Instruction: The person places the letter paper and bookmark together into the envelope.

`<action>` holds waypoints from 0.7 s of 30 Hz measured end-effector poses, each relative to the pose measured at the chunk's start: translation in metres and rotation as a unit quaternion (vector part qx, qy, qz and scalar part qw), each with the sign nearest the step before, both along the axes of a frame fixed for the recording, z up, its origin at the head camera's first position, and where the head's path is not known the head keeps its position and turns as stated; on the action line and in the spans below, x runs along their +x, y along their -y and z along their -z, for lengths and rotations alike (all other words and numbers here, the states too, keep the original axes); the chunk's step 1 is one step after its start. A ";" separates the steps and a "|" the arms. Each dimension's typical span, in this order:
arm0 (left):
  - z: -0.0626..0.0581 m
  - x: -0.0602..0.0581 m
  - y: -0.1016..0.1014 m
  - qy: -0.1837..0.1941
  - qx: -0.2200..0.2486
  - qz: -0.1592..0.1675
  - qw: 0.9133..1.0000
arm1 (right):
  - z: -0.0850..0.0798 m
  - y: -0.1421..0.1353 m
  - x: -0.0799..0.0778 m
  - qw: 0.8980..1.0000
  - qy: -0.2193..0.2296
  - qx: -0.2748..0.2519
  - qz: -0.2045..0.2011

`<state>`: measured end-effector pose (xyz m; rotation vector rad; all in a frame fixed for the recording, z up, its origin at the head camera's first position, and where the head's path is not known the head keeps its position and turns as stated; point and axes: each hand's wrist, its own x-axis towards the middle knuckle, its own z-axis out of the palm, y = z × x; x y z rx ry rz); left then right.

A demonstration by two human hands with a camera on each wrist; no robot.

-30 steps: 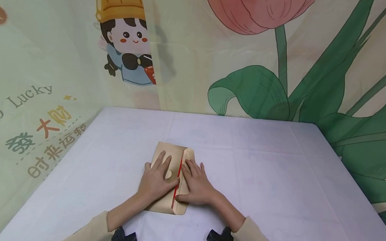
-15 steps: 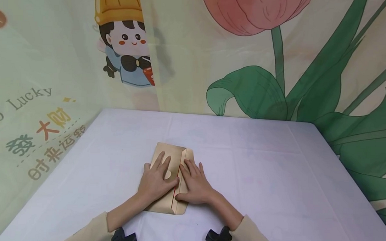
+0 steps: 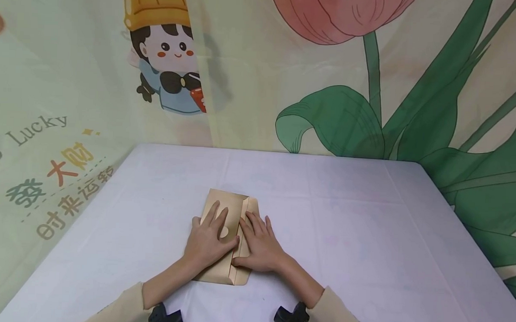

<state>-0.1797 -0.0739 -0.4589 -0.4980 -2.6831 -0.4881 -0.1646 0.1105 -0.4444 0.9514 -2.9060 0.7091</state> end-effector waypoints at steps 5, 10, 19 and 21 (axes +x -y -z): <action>0.000 0.001 0.001 -0.006 0.004 0.001 1.000 | 0.001 0.002 0.000 1.000 0.004 0.006 0.002; 0.000 0.001 0.003 -0.027 0.006 0.001 1.000 | 0.002 0.003 -0.002 1.000 -0.003 0.002 0.001; 0.000 0.002 -0.001 -0.007 -0.025 0.000 1.000 | 0.004 -0.006 0.003 0.999 -0.041 0.002 -0.002; 0.001 0.003 -0.003 0.007 -0.026 -0.006 1.000 | 0.005 -0.010 0.003 0.999 -0.039 0.011 -0.003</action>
